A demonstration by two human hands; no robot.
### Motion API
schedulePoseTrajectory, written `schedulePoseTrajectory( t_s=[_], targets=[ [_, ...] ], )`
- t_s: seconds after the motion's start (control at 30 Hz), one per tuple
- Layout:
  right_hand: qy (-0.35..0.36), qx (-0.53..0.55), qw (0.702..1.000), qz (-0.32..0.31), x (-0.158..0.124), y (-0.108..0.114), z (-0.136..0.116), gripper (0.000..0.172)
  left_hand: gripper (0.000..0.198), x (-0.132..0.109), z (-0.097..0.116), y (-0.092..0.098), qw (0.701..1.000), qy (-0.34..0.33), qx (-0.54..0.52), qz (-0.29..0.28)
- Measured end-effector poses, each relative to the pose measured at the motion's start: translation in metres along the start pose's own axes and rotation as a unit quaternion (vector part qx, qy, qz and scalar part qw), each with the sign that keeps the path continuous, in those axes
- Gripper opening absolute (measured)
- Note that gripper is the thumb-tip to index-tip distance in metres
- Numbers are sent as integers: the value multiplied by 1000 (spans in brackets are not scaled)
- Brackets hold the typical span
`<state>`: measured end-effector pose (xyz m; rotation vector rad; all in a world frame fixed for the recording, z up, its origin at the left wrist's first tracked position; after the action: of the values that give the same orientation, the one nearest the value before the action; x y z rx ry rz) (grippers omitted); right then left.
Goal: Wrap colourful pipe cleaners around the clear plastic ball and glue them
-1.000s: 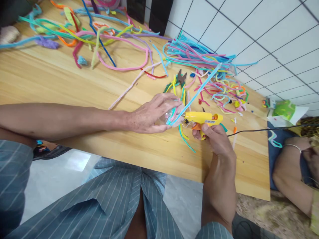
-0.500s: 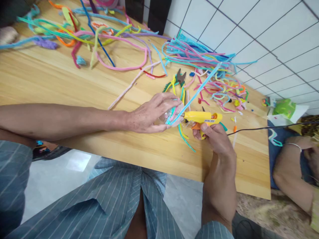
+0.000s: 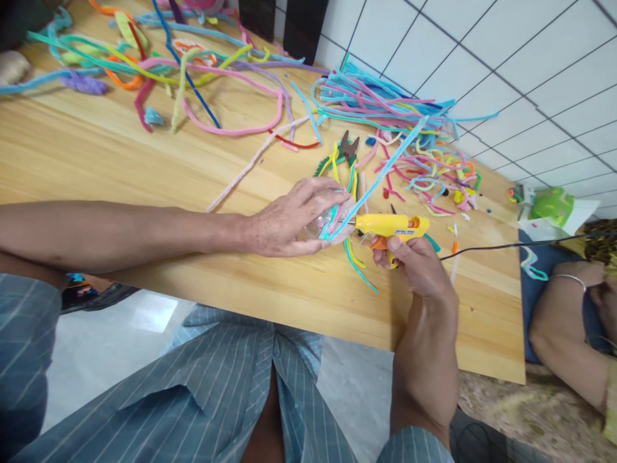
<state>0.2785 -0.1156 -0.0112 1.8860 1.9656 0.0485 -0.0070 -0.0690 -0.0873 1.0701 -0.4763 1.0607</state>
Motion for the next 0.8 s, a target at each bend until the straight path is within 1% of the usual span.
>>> schedulePoseTrajectory(
  t_s=[0.3, 0.5, 0.8],
  targets=[
    [2, -3, 1000, 6, 0, -3, 1, 63, 81, 1, -1, 1, 1000, 0, -4, 3],
    [7, -10, 1000, -2, 0, 1, 3, 61, 82, 1, -2, 1, 1000, 11, -11, -2],
    [9, -19, 1000, 3, 0, 4, 5, 59, 83, 1, -4, 1, 1000, 14, -15, -7]
  ],
)
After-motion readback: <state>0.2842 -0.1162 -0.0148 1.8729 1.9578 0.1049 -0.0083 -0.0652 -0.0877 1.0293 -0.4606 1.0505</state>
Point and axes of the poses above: each hand's wrist, its own x-axis towards the middle knuckle, its own y-axis out of the back of the hand, z = x × y, the point moved 2 cm from there along x, towards the middle knuckle, and after that the axes turned 7 degrees about z, right-handed, at the moved point
